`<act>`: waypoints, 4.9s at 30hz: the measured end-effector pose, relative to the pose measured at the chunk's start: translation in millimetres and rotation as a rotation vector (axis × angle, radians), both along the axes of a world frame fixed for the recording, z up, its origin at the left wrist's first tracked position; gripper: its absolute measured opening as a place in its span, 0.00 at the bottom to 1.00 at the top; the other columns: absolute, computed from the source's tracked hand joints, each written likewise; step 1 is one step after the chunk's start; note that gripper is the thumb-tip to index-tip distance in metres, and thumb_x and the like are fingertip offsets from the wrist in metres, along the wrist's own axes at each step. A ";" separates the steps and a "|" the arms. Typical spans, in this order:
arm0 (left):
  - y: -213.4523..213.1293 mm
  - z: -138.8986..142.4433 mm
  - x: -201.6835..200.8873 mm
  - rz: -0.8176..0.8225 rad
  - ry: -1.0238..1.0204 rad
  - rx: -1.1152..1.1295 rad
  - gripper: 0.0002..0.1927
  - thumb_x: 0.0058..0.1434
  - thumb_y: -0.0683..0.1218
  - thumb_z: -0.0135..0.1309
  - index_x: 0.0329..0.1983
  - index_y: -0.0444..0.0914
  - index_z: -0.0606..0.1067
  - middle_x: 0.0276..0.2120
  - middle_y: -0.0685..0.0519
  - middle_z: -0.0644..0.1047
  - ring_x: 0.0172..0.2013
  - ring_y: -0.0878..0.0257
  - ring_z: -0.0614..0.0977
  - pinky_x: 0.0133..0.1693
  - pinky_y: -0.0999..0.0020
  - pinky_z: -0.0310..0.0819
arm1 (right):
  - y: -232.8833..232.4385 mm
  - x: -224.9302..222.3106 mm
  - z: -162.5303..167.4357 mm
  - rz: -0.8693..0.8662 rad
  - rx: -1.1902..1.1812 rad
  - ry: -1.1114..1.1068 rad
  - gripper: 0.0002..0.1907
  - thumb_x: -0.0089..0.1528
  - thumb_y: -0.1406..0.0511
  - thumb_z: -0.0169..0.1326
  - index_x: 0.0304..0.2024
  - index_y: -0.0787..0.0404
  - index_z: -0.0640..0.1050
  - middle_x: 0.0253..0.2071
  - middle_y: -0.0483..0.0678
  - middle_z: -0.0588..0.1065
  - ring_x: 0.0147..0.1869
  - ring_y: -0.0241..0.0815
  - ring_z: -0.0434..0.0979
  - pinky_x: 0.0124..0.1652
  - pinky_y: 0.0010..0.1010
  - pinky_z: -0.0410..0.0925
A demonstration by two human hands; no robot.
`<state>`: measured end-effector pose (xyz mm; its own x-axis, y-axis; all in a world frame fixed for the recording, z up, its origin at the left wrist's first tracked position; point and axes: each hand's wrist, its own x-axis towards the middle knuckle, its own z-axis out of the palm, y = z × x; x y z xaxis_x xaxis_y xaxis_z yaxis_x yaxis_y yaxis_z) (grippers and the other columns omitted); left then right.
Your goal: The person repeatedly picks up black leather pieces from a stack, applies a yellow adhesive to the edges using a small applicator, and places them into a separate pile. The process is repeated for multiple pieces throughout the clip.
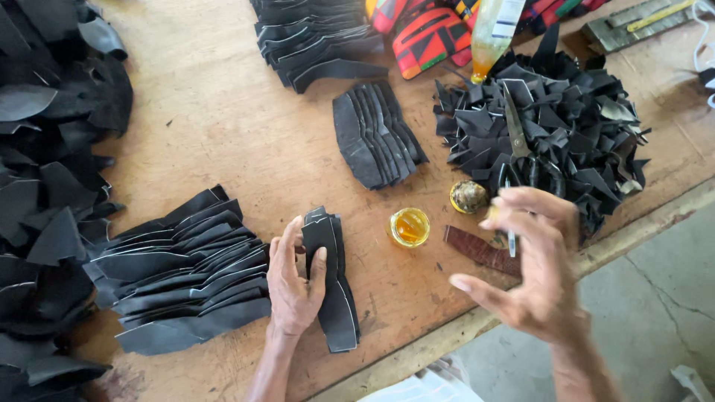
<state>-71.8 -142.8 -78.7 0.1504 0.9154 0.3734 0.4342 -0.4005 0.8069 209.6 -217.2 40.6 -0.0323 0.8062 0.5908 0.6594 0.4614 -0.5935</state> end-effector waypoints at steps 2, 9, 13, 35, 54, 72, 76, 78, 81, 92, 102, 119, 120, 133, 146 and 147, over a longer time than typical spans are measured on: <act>1.5 -2.6 -0.1 0.001 -0.035 0.006 0.29 0.62 0.38 0.58 0.66 0.32 0.64 0.41 0.45 0.74 0.39 0.55 0.76 0.43 0.62 0.74 | 12.5 -2.4 -27.8 0.001 -0.172 -0.034 0.50 0.49 0.59 0.72 0.66 0.62 0.58 0.67 0.58 0.58 0.65 0.48 0.67 0.56 0.39 0.75; -2.3 -10.9 2.5 0.025 -0.117 -0.018 0.20 0.65 0.37 0.55 0.58 0.33 0.65 0.42 0.45 0.74 0.39 0.56 0.77 0.42 0.63 0.73 | 33.4 -29.9 -111.0 -0.057 -0.417 0.082 0.58 0.54 0.68 0.69 0.75 0.62 0.45 0.59 0.56 0.71 0.60 0.47 0.76 0.58 0.41 0.74; 1.0 -2.3 -0.5 -0.018 -0.046 -0.010 0.12 0.64 0.34 0.56 0.50 0.35 0.72 0.38 0.46 0.75 0.39 0.53 0.75 0.41 0.62 0.72 | 37.4 -44.9 -112.9 -0.068 -0.412 0.096 0.60 0.52 0.67 0.71 0.75 0.61 0.45 0.59 0.58 0.70 0.60 0.49 0.76 0.57 0.41 0.73; -33.8 17.8 6.4 -0.473 -1.305 -0.900 0.28 0.60 0.33 0.60 0.64 0.30 0.71 0.51 0.44 0.80 0.46 0.62 0.83 0.46 0.70 0.80 | 3.3 -48.8 -49.2 0.380 -0.261 0.139 0.46 0.61 0.56 0.64 0.76 0.54 0.56 0.63 0.50 0.72 0.50 0.38 0.75 0.54 0.37 0.74; -35.3 28.8 16.5 -0.700 -1.477 -0.903 0.27 0.66 0.33 0.58 0.68 0.32 0.68 0.56 0.39 0.76 0.46 0.57 0.82 0.48 0.46 0.84 | 15.2 -56.6 -37.8 0.419 -0.399 0.123 0.51 0.60 0.52 0.65 0.77 0.59 0.54 0.59 0.52 0.69 0.54 0.43 0.71 0.56 0.39 0.70; -26.1 42.4 20.2 -0.595 -1.460 -0.833 0.35 0.59 0.30 0.59 0.71 0.31 0.64 0.64 0.47 0.72 0.56 0.56 0.79 0.57 0.63 0.77 | -10.9 -62.4 -38.9 0.360 -0.088 -0.207 0.40 0.63 0.61 0.63 0.74 0.43 0.60 0.59 0.50 0.68 0.61 0.47 0.70 0.60 0.40 0.72; -25.7 42.1 18.7 -0.597 -1.442 -0.818 0.35 0.61 0.30 0.59 0.73 0.30 0.64 0.65 0.46 0.72 0.55 0.57 0.79 0.56 0.64 0.75 | -17.4 -58.5 -42.8 0.240 -0.099 -0.242 0.37 0.62 0.62 0.63 0.71 0.45 0.64 0.57 0.51 0.66 0.56 0.44 0.71 0.55 0.38 0.72; -25.8 41.8 19.1 -0.592 -1.430 -0.826 0.35 0.61 0.30 0.59 0.72 0.31 0.64 0.64 0.46 0.72 0.54 0.57 0.79 0.56 0.64 0.77 | -16.5 -56.2 -46.9 0.192 -0.063 -0.288 0.36 0.62 0.63 0.62 0.71 0.46 0.64 0.58 0.53 0.65 0.56 0.46 0.70 0.54 0.40 0.72; -25.8 41.9 18.8 -0.574 -1.411 -0.833 0.34 0.60 0.30 0.58 0.71 0.31 0.64 0.63 0.46 0.73 0.53 0.58 0.80 0.53 0.65 0.79 | -13.5 -54.9 -54.1 0.155 0.041 -0.372 0.35 0.63 0.66 0.61 0.70 0.41 0.66 0.59 0.52 0.65 0.59 0.50 0.70 0.55 0.39 0.73; -29.8 45.3 19.5 -0.536 -1.440 -0.865 0.33 0.61 0.30 0.56 0.70 0.29 0.64 0.61 0.47 0.73 0.48 0.62 0.82 0.49 0.71 0.80 | -9.4 -50.1 -65.3 0.078 -0.001 -0.369 0.41 0.62 0.74 0.56 0.72 0.34 0.62 0.63 0.53 0.65 0.62 0.52 0.68 0.56 0.40 0.71; -33.1 45.8 18.8 -0.546 -1.442 -0.916 0.32 0.60 0.30 0.55 0.69 0.29 0.65 0.60 0.47 0.74 0.46 0.63 0.83 0.48 0.71 0.81 | -8.2 -57.9 -56.3 0.152 0.023 -0.402 0.36 0.62 0.68 0.60 0.69 0.36 0.66 0.61 0.52 0.64 0.63 0.53 0.67 0.57 0.43 0.70; -39.1 36.5 12.1 -0.681 -1.401 -1.000 0.34 0.61 0.31 0.60 0.70 0.31 0.66 0.54 0.38 0.77 0.44 0.62 0.84 0.44 0.74 0.81 | 10.3 -59.1 -46.5 0.084 -0.032 -0.337 0.26 0.68 0.59 0.55 0.67 0.54 0.67 0.61 0.56 0.60 0.59 0.48 0.64 0.52 0.38 0.69; -39.6 36.4 12.7 -0.668 -1.392 -1.014 0.34 0.59 0.32 0.60 0.69 0.31 0.66 0.54 0.39 0.77 0.45 0.62 0.84 0.44 0.74 0.82 | 9.9 -59.9 -42.5 0.097 -0.062 -0.277 0.30 0.66 0.59 0.56 0.69 0.54 0.65 0.61 0.56 0.60 0.61 0.48 0.63 0.53 0.39 0.69; -33.4 38.9 16.7 -0.627 -1.434 -0.901 0.34 0.61 0.31 0.59 0.71 0.30 0.65 0.62 0.40 0.73 0.53 0.58 0.80 0.52 0.69 0.80 | 8.1 -66.6 -43.3 0.227 -0.108 -0.203 0.43 0.65 0.64 0.60 0.77 0.41 0.54 0.66 0.55 0.59 0.62 0.46 0.64 0.55 0.37 0.71; -21.3 16.1 2.1 -0.547 -1.397 -0.717 0.30 0.60 0.29 0.61 0.65 0.31 0.70 0.61 0.45 0.76 0.50 0.60 0.80 0.50 0.69 0.79 | -14.2 -66.8 -45.5 0.417 -0.070 0.259 0.20 0.65 0.69 0.62 0.59 0.45 0.82 0.60 0.47 0.68 0.52 0.37 0.72 0.44 0.30 0.75; -18.4 11.4 0.3 -0.530 -1.378 -0.696 0.23 0.61 0.29 0.62 0.59 0.29 0.72 0.59 0.44 0.77 0.50 0.60 0.80 0.50 0.69 0.79 | -8.7 -58.7 -35.4 0.306 -0.125 0.050 0.20 0.61 0.65 0.63 0.56 0.49 0.81 0.61 0.49 0.66 0.53 0.41 0.69 0.47 0.34 0.73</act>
<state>-71.5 -161.2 -67.3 0.4062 0.9127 0.0448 -0.7873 0.3247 0.5242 151.0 -225.8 5.3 -0.2573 0.8300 0.4948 0.4704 0.5549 -0.6862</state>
